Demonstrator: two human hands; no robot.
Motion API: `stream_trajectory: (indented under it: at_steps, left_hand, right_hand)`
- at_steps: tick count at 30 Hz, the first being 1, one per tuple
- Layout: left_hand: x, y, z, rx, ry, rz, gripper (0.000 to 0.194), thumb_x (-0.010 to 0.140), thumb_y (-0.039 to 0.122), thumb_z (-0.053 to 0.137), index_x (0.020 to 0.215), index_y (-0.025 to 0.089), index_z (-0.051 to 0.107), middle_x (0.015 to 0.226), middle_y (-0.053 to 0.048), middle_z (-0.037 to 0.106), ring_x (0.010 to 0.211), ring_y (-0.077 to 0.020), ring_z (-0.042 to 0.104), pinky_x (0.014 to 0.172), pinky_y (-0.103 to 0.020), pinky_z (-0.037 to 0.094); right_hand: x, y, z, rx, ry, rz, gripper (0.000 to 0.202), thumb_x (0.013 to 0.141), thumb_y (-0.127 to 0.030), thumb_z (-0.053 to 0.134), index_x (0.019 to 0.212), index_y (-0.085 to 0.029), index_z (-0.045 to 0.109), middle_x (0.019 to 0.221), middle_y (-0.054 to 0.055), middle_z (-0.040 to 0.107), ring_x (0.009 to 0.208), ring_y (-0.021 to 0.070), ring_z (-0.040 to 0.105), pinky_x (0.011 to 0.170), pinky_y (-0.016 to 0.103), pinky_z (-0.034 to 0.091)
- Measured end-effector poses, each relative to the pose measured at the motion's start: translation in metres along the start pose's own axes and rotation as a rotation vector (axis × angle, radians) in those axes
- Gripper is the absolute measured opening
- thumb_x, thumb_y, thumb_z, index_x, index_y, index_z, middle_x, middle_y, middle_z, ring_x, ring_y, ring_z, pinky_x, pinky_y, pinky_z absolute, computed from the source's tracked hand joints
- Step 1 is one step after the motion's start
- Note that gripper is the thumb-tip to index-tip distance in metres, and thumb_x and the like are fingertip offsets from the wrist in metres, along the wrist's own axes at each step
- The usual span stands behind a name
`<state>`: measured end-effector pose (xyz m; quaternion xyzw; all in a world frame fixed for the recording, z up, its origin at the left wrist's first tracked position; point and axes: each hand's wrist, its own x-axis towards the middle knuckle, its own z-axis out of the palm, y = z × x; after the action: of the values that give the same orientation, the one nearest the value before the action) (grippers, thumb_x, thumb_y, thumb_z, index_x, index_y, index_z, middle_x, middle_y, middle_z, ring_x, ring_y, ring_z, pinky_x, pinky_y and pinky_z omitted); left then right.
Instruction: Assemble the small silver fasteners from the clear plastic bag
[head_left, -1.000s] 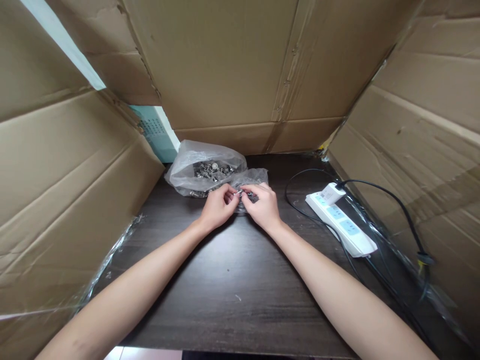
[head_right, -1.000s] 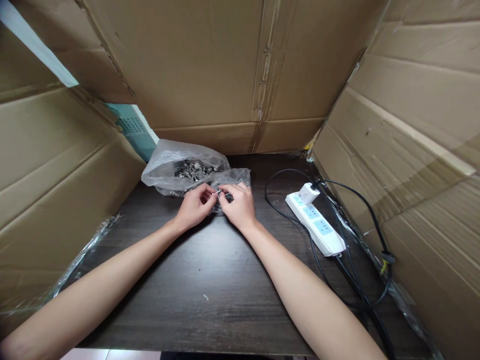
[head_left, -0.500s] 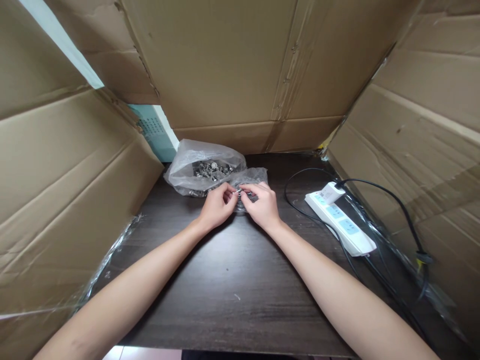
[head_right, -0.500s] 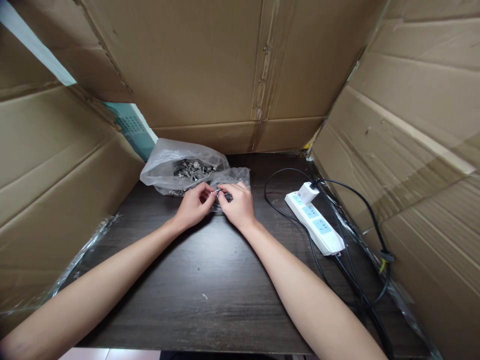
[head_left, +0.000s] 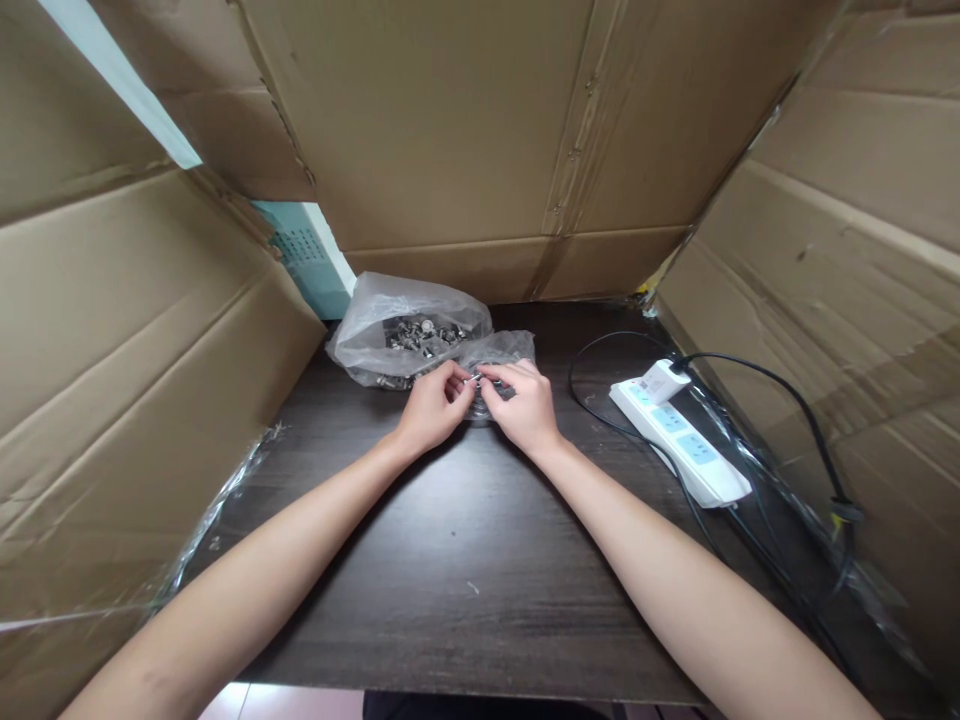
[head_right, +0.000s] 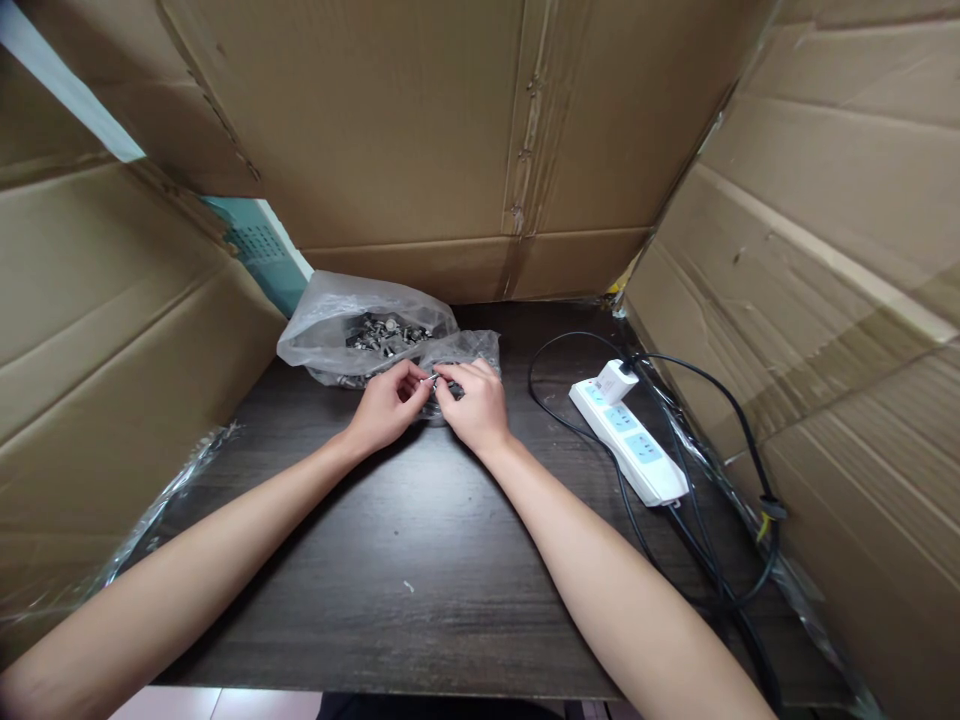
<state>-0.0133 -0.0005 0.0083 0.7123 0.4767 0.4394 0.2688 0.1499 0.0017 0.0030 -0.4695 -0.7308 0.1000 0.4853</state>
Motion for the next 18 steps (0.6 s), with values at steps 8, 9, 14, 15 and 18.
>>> stream_trajectory:
  at_steps: [8, 9, 14, 15, 18]
  left_hand:
    - [0.0005, -0.0001, -0.0004, 0.011, 0.000, -0.003, 0.014, 0.090, 0.032, 0.061, 0.086, 0.019, 0.062, 0.069, -0.001, 0.065, 0.062, -0.0153, 0.060, 0.060, -0.025, 0.046]
    - [0.0005, 0.0000, -0.0005, 0.013, 0.001, -0.002, 0.014, 0.090, 0.032, 0.061, 0.086, 0.019, 0.062, 0.069, -0.001, 0.065, 0.062, -0.0152, 0.060, 0.060, -0.025, 0.046]
    - [0.0002, 0.0007, -0.0009, 0.015, -0.006, -0.002, 0.015, 0.089, 0.032, 0.061, 0.086, 0.018, 0.063, 0.070, -0.001, 0.065, 0.062, -0.0152, 0.059, 0.059, -0.025, 0.046]
    - [0.0001, 0.0006, -0.0009, 0.015, -0.005, -0.002, 0.015, 0.089, 0.032, 0.061, 0.087, 0.018, 0.063, 0.070, -0.001, 0.065, 0.062, -0.0153, 0.059, 0.060, -0.025, 0.046]
    - [0.0000, -0.0003, -0.0005, 0.018, 0.002, -0.002, 0.014, 0.090, 0.032, 0.061, 0.086, 0.019, 0.062, 0.069, -0.001, 0.065, 0.063, -0.0154, 0.059, 0.060, -0.025, 0.046]
  right_hand:
    - [0.0004, 0.0004, -0.0004, -0.009, -0.014, 0.006, 0.023, 0.089, -0.020, 0.062, 0.097, -0.025, 0.082, 0.092, 0.004, 0.081, 0.086, 0.0228, 0.068, 0.085, 0.038, 0.056]
    - [0.0004, 0.0002, -0.0005, -0.009, -0.014, 0.009, 0.023, 0.089, -0.020, 0.062, 0.097, -0.025, 0.082, 0.092, 0.004, 0.081, 0.086, 0.0227, 0.068, 0.085, 0.038, 0.056]
    - [0.0004, -0.0001, -0.0008, 0.000, -0.005, -0.013, 0.023, 0.089, -0.020, 0.061, 0.097, -0.024, 0.083, 0.090, 0.005, 0.080, 0.084, 0.0220, 0.068, 0.083, 0.037, 0.056]
    - [0.0005, -0.0001, -0.0009, 0.001, -0.004, -0.017, 0.023, 0.089, -0.020, 0.062, 0.097, -0.023, 0.083, 0.089, 0.005, 0.080, 0.084, 0.0220, 0.068, 0.083, 0.037, 0.056]
    - [0.0005, -0.0002, -0.0011, -0.004, -0.015, -0.011, 0.023, 0.089, -0.019, 0.062, 0.097, -0.024, 0.082, 0.090, 0.004, 0.080, 0.085, 0.0218, 0.068, 0.083, 0.037, 0.055]
